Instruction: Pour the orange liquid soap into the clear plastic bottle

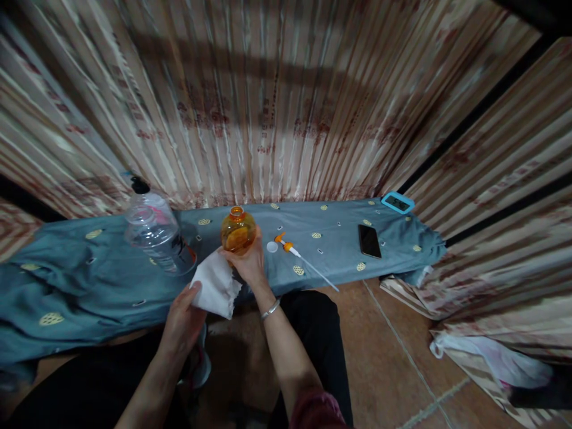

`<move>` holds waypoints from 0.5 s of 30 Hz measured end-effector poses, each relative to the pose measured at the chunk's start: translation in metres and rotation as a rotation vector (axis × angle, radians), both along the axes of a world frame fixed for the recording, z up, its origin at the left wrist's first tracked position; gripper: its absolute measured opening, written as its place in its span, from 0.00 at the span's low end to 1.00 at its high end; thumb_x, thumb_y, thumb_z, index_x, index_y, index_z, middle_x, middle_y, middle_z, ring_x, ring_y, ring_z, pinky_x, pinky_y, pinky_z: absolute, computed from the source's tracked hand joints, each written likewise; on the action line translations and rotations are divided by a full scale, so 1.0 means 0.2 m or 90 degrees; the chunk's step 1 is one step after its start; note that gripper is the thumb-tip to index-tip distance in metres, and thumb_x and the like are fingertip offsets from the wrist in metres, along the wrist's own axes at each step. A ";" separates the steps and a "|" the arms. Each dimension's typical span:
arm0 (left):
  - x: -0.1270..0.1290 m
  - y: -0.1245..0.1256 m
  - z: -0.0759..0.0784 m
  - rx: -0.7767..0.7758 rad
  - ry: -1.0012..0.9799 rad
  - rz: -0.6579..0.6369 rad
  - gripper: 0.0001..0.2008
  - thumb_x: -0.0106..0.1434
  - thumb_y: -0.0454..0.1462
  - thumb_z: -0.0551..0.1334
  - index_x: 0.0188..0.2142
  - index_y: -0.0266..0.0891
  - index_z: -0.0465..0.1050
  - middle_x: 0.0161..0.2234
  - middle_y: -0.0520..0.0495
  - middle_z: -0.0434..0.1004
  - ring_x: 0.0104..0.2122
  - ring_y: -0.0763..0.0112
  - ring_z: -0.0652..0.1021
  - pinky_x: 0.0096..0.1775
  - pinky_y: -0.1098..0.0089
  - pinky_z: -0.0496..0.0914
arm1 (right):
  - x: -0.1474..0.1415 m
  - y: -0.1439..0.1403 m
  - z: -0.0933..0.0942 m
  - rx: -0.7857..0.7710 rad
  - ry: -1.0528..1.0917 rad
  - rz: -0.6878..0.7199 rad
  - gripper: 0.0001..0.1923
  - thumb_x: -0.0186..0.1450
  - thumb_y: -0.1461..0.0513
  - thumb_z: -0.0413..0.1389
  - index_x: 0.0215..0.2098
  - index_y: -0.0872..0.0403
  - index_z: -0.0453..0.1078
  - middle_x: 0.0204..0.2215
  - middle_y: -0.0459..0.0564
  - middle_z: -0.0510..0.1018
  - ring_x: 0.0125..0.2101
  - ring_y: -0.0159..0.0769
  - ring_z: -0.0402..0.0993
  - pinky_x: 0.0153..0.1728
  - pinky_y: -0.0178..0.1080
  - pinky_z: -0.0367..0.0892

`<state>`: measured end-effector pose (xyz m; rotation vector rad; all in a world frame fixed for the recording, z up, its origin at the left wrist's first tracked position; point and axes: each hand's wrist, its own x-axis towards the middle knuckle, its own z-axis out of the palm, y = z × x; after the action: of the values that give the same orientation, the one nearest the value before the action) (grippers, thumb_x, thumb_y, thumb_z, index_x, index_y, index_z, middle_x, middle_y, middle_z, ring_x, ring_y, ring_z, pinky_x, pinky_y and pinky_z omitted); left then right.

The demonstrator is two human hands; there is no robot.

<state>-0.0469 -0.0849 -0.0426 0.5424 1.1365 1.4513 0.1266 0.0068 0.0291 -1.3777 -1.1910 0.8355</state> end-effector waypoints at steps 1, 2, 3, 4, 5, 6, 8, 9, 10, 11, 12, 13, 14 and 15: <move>-0.01 -0.02 -0.01 -0.007 0.005 -0.011 0.31 0.56 0.60 0.88 0.48 0.43 0.90 0.42 0.42 0.96 0.41 0.49 0.94 0.45 0.57 0.91 | 0.00 0.00 0.00 -0.007 0.007 0.000 0.68 0.54 0.36 0.88 0.80 0.62 0.72 0.85 0.80 0.79 0.87 0.72 0.74 0.89 0.62 0.70; -0.02 -0.03 -0.02 -0.014 0.005 -0.014 0.29 0.57 0.59 0.88 0.47 0.44 0.90 0.42 0.42 0.97 0.42 0.49 0.94 0.44 0.58 0.90 | 0.01 0.00 0.00 -0.016 0.014 -0.002 0.73 0.53 0.36 0.88 0.82 0.64 0.69 0.87 0.83 0.76 0.88 0.74 0.72 0.90 0.63 0.69; -0.03 -0.04 -0.02 -0.021 0.003 -0.010 0.28 0.57 0.58 0.88 0.46 0.44 0.90 0.42 0.43 0.97 0.42 0.50 0.94 0.43 0.59 0.90 | 0.02 -0.01 0.00 -0.024 0.021 -0.007 0.77 0.51 0.37 0.88 0.85 0.66 0.66 0.89 0.85 0.72 0.90 0.76 0.70 0.91 0.64 0.67; -0.03 -0.04 -0.03 -0.027 -0.003 0.000 0.27 0.56 0.57 0.88 0.45 0.45 0.89 0.42 0.43 0.97 0.41 0.51 0.94 0.42 0.60 0.90 | 0.03 -0.03 0.00 -0.031 0.028 -0.016 0.81 0.50 0.39 0.88 0.87 0.68 0.62 0.91 0.86 0.68 0.91 0.77 0.66 0.92 0.65 0.64; -0.02 -0.04 -0.02 -0.029 -0.011 0.012 0.26 0.55 0.56 0.89 0.43 0.45 0.89 0.42 0.44 0.97 0.40 0.52 0.93 0.41 0.60 0.90 | 0.04 -0.06 0.00 -0.035 0.036 -0.029 0.83 0.50 0.40 0.87 0.89 0.68 0.59 0.93 0.87 0.63 0.93 0.78 0.61 0.94 0.67 0.59; -0.01 -0.03 -0.02 -0.027 -0.017 0.019 0.25 0.55 0.55 0.89 0.42 0.46 0.89 0.41 0.44 0.97 0.39 0.52 0.93 0.41 0.60 0.90 | 0.05 -0.11 0.00 -0.037 0.046 -0.043 0.83 0.50 0.41 0.85 0.90 0.69 0.55 0.94 0.88 0.59 0.95 0.77 0.56 0.95 0.68 0.54; 0.03 -0.02 -0.01 -0.017 -0.024 0.011 0.26 0.56 0.57 0.89 0.42 0.45 0.89 0.40 0.44 0.96 0.39 0.51 0.93 0.42 0.58 0.91 | 0.04 -0.24 0.01 -0.033 0.072 -0.056 0.74 0.57 0.40 0.79 0.89 0.66 0.59 0.95 0.85 0.57 0.97 0.74 0.50 0.97 0.69 0.45; 0.06 -0.02 0.00 -0.012 -0.024 -0.005 0.27 0.56 0.58 0.89 0.43 0.44 0.90 0.39 0.44 0.96 0.39 0.50 0.93 0.42 0.57 0.91 | 0.02 -0.32 0.02 -0.030 0.090 -0.040 0.67 0.60 0.40 0.77 0.86 0.64 0.65 0.93 0.83 0.66 0.95 0.73 0.58 0.96 0.68 0.48; 0.08 -0.02 0.01 -0.006 -0.020 -0.024 0.29 0.55 0.60 0.88 0.44 0.43 0.91 0.39 0.43 0.96 0.40 0.49 0.93 0.43 0.55 0.91 | -0.01 -0.39 0.01 -0.030 0.114 -0.010 0.61 0.59 0.40 0.78 0.81 0.62 0.73 0.88 0.81 0.76 0.91 0.73 0.68 0.94 0.67 0.56; 0.10 -0.02 0.02 0.002 -0.007 -0.041 0.31 0.55 0.62 0.88 0.45 0.43 0.92 0.40 0.42 0.96 0.41 0.47 0.94 0.45 0.54 0.91 | -0.04 -0.46 0.00 -0.035 0.142 0.027 0.57 0.58 0.40 0.80 0.78 0.58 0.78 0.83 0.76 0.83 0.86 0.72 0.77 0.91 0.65 0.66; 0.11 -0.02 0.04 0.018 0.018 -0.053 0.33 0.55 0.63 0.88 0.46 0.42 0.92 0.42 0.40 0.96 0.43 0.46 0.94 0.47 0.53 0.91 | -0.07 -0.51 -0.01 -0.046 0.175 0.058 0.51 0.58 0.41 0.80 0.74 0.53 0.83 0.79 0.69 0.90 0.82 0.69 0.83 0.87 0.62 0.73; 0.11 -0.02 0.07 0.047 0.060 -0.058 0.33 0.56 0.65 0.87 0.45 0.42 0.93 0.45 0.38 0.97 0.48 0.44 0.95 0.51 0.52 0.91 | -0.10 -0.54 -0.03 -0.061 0.207 0.071 0.41 0.62 0.41 0.79 0.69 0.48 0.87 0.73 0.63 0.95 0.79 0.66 0.87 0.84 0.60 0.77; 0.11 -0.01 0.11 0.088 0.122 -0.055 0.33 0.59 0.67 0.85 0.44 0.43 0.93 0.49 0.37 0.98 0.53 0.42 0.95 0.55 0.52 0.91 | -0.13 -0.55 -0.06 -0.077 0.242 0.068 0.33 0.64 0.40 0.76 0.62 0.46 0.89 0.65 0.59 0.99 0.74 0.64 0.91 0.81 0.59 0.81; 0.09 0.00 0.16 0.139 0.201 -0.056 0.32 0.63 0.68 0.83 0.44 0.44 0.94 0.54 0.35 0.98 0.59 0.41 0.94 0.60 0.51 0.90 | -0.15 -0.56 -0.08 -0.096 0.277 0.055 0.29 0.66 0.38 0.73 0.57 0.45 0.90 0.58 0.57 1.00 0.68 0.64 0.94 0.76 0.60 0.85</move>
<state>-0.0285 -0.0857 -0.0111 0.9900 1.1864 1.4557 0.0957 -0.1048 0.0127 -1.1873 -0.8661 1.2342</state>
